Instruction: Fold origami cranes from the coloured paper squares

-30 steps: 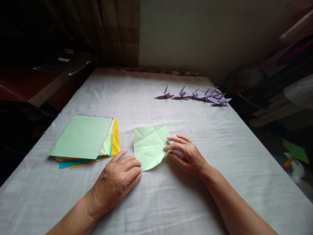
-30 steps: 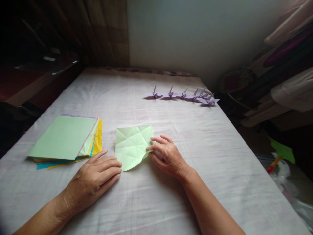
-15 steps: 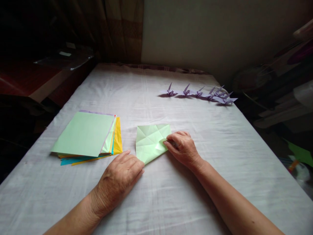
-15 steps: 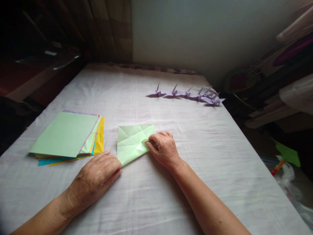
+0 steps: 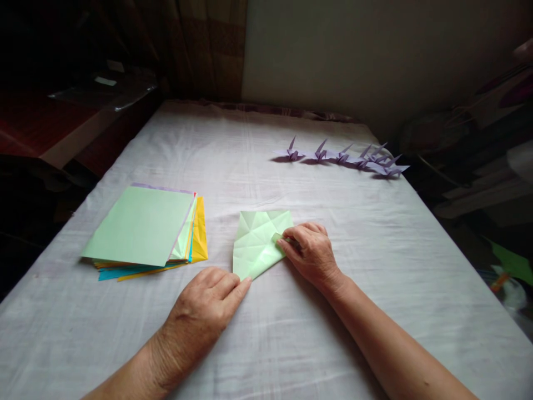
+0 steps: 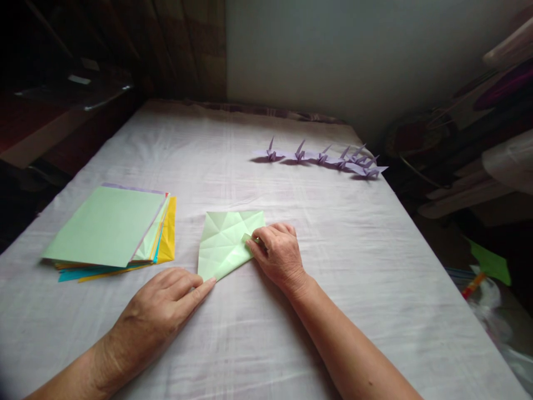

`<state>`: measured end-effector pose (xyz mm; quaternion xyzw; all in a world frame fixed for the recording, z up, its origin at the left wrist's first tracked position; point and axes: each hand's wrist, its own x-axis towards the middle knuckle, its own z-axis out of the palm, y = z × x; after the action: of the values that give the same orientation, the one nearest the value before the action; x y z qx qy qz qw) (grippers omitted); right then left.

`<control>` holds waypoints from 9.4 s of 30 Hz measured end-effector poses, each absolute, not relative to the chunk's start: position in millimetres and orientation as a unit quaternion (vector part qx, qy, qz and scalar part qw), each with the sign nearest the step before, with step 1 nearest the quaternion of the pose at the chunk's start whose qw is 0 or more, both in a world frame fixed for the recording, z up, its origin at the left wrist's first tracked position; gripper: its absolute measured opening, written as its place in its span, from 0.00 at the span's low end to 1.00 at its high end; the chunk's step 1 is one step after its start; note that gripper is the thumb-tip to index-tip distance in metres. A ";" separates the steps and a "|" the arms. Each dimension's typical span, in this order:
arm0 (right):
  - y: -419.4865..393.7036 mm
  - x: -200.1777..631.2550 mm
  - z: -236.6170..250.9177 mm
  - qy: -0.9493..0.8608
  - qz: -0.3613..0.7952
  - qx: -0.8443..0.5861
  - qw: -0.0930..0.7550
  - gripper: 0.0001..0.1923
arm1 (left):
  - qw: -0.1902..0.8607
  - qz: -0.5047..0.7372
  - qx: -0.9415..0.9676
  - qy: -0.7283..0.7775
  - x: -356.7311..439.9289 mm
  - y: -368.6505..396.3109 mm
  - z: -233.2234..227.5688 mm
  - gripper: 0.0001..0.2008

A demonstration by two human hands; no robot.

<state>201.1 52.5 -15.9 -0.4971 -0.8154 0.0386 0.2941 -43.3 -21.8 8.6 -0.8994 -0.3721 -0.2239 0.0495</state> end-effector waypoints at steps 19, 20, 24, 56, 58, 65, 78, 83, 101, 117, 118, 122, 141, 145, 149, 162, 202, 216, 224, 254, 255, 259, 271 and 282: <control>51.3 195.4 -16.9 -0.795 0.039 -0.539 0.277 0.07 | 0.044 -0.209 -0.889 -0.404 -40.7 -23.9 6.0 0.16; 51.5 195.6 -17.4 -0.794 0.040 -0.539 0.280 0.07 | 0.045 -0.211 -0.889 -0.404 -40.5 -23.6 5.9 0.16; 52.1 195.9 -19.1 -0.787 0.045 -0.542 0.291 0.06 | 0.043 -0.209 -0.891 -0.402 -40.1 -23.3 5.3 0.16; 51.3 195.8 -20.1 -0.817 0.021 -0.505 0.276 0.09 | 0.041 -0.197 -0.891 -0.407 -42.2 -24.0 0.9 0.13; 51.2 196.4 -19.5 -0.818 0.016 -0.505 0.275 0.09 | 0.040 -0.197 -0.891 -0.407 -41.9 -24.1 0.4 0.13; 38.5 190.3 -12.0 -0.815 0.003 -0.528 0.239 0.15 | 0.046 -0.174 -0.895 -0.407 -39.6 -25.3 5.7 0.12; 38.2 207.1 -23.4 -0.784 0.020 -0.587 0.202 0.16 | 0.057 -0.187 -0.896 -0.399 -41.5 -25.5 1.9 0.11; 48.8 224.9 -28.4 -0.776 0.007 -0.596 0.204 0.14 | 0.046 -0.204 -0.898 -0.388 -47.8 -27.2 -1.2 0.13; 45.9 221.3 -28.3 -0.778 0.001 -0.590 0.216 0.14 | 0.020 -0.090 -0.932 -0.349 14.8 -9.1 -0.5 0.39; 45.1 219.8 -24.8 -0.774 0.016 -0.599 0.204 0.14 | -0.014 -0.005 -0.931 -0.366 -68.7 -26.8 -3.6 0.38; 44.9 219.7 -24.5 -0.774 0.016 -0.600 0.204 0.14 | -0.009 -0.007 -0.930 -0.366 -73.7 -29.5 -2.8 0.37; 44.5 219.9 -24.1 -0.774 0.015 -0.597 0.210 0.14 | 0.022 -0.046 -0.933 -0.355 -84.2 -34.2 3.1 0.35; 26.2 206.3 -15.8 -0.821 0.018 -0.488 0.294 0.31 | 0.017 -0.127 -0.903 -0.409 -29.3 6.1 -14.1 0.26; 23.3 205.4 -8.3 -0.834 0.047 -0.457 0.305 0.24 | 0.003 -0.123 -0.902 -0.413 -29.8 3.0 -12.1 0.27; 22.5 217.1 -2.6 -0.856 0.024 -0.429 0.289 0.07 | -0.005 -0.124 -0.889 -0.440 -24.9 -0.9 -10.9 0.28; 36.2 241.8 -20.1 -0.794 -0.099 -0.553 0.232 0.12 | -0.024 -0.133 -0.888 -0.438 -48.8 15.5 -6.3 0.23; 39.4 219.9 7.1 -0.770 0.207 -0.538 0.273 0.10 | 0.010 -0.203 -0.848 -0.490 -39.8 17.6 -6.8 0.09; 30.5 210.2 -11.8 -0.779 0.068 -0.535 0.319 0.12 | 0.029 -0.163 -0.916 -0.364 0.0 -25.0 -10.8 0.29; 28.5 211.2 -12.8 -0.799 0.048 -0.513 0.311 0.10 | -0.006 -0.140 -0.909 -0.393 -5.1 -25.0 -17.4 0.33; 34.6 204.2 -17.0 -0.764 0.035 -0.574 0.291 0.07 | -0.026 -0.110 -0.904 -0.413 -6.3 -21.0 -18.3 0.39; 34.8 204.0 -17.2 -0.764 0.033 -0.575 0.289 0.07 | -0.028 -0.110 -0.903 -0.414 -6.2 -21.0 -18.4 0.39; 35.4 203.3 -17.8 -0.763 0.033 -0.580 0.285 0.07 | -0.027 -0.110 -0.902 -0.416 -5.6 -21.1 -18.6 0.39; 35.9 202.5 -18.3 -0.762 0.024 -0.583 0.282 0.07 | -0.054 -0.113 -0.897 -0.424 -5.5 -20.4 -20.4 0.41; 36.1 201.7 -19.0 -0.761 0.022 -0.583 0.282 0.07 | -0.063 -0.124 -0.895 -0.424 -6.4 -18.4 -21.4 0.42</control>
<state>201.7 36.1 -19.0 -0.5831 -0.7615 0.0215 0.2822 -6.4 -18.4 -21.4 -0.8950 -0.4237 -0.1243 -0.0632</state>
